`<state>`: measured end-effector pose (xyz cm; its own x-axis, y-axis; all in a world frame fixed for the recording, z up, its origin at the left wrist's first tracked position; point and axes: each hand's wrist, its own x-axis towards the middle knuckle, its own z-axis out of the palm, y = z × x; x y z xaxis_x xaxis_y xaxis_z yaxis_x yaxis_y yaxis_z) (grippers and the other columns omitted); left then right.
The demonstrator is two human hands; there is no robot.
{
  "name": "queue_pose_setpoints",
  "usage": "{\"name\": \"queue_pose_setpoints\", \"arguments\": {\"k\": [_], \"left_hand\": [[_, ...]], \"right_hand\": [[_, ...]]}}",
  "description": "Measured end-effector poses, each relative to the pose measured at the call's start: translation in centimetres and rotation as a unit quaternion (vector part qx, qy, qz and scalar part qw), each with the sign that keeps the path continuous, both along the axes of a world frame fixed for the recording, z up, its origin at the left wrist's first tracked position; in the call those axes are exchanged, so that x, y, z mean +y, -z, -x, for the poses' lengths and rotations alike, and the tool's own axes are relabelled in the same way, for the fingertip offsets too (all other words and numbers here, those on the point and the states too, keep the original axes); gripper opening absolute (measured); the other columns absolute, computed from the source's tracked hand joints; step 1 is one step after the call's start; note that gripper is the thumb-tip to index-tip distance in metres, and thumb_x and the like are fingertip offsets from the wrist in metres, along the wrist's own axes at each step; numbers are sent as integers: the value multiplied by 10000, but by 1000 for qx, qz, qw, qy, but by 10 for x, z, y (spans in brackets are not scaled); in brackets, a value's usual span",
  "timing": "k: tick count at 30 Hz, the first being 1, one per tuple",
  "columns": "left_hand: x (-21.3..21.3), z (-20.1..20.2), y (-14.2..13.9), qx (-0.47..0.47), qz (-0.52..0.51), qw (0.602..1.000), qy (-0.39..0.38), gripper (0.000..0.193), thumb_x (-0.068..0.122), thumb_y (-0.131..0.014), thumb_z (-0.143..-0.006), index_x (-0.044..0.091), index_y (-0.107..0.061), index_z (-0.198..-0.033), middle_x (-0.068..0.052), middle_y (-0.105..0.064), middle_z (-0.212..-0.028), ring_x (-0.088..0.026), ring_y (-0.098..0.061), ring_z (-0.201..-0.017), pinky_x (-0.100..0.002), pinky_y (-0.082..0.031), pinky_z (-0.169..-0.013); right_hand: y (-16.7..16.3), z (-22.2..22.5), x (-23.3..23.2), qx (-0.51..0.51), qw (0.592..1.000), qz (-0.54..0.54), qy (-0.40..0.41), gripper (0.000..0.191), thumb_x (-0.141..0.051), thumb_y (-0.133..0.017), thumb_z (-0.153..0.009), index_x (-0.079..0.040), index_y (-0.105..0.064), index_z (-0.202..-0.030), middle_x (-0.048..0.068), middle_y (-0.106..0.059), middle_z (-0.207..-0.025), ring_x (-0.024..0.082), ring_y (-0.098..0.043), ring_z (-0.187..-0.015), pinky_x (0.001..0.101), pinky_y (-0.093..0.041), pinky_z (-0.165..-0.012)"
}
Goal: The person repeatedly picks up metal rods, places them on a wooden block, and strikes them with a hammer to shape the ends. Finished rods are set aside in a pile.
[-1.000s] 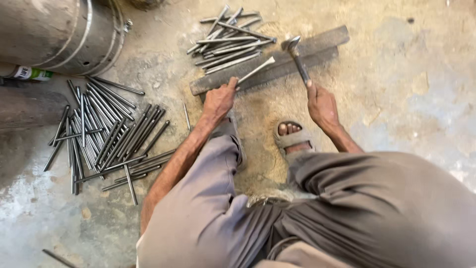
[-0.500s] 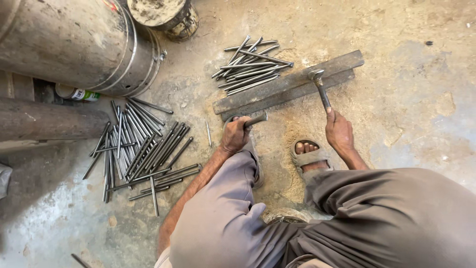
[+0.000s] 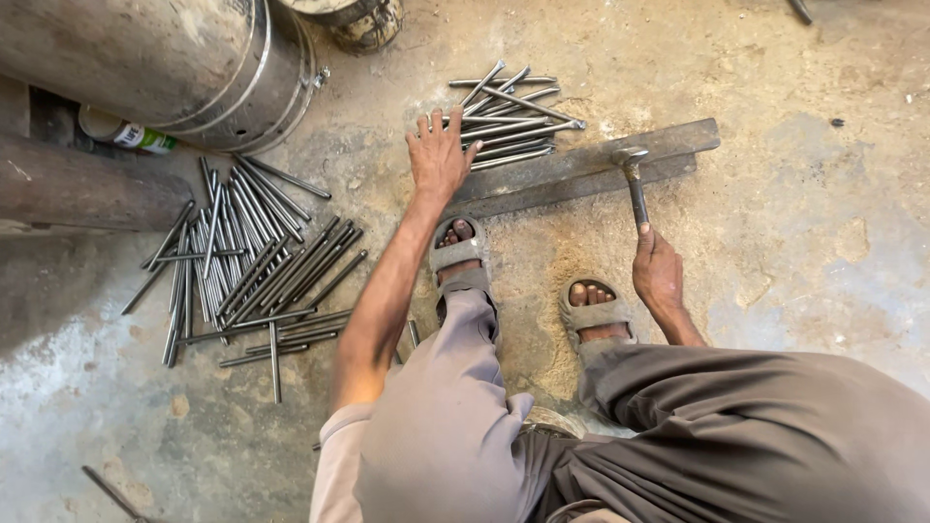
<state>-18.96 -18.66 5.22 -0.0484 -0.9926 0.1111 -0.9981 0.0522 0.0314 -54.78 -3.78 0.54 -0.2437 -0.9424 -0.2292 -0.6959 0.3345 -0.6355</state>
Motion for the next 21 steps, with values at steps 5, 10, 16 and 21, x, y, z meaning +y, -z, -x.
{"name": "queue_pose_setpoints", "arguments": {"k": [5,10,16,21], "left_hand": [[72,-47,25,189,8,982,-26,465,403,-628,-1002,152,-573,-1390,-133,-668,-1260,-283,-632,-1161,-476,-523,-989],[175,-111,54,190,-79,966,-157,348,307,-650,-1002,91,-572,-1263,-140,-706,-1154,-304,-707,-995,-478,-573,-787],[251,-175,69,151,-78,936,-307,343,289,-659,-995,75,-549,-1240,-159,-696,-1099,-389,-707,-940,-537,-556,-756],[253,-191,73,176,-45,930,-320,330,239,-691,-994,115,-554,-1266,-139,-685,-1135,-376,-684,-1035,-544,-564,-786]], "right_hand": [[8,1,5,-16,999,43,-17,591,-488,-344,-1138,10,-616,-976,291,-595,-793,527,-578,-757,587,-433,-686],[28,12,8,-44,998,-24,27,599,-474,-352,-1149,18,-597,-911,275,-594,-759,475,-595,-730,566,-446,-658],[43,23,9,1,999,28,-29,519,-348,-385,-1199,6,-595,-884,220,-590,-731,381,-565,-654,535,-421,-641],[21,19,12,10,999,10,-40,698,-456,-368,-1267,12,-552,-784,146,-531,-688,292,-519,-624,494,-406,-593]]}}
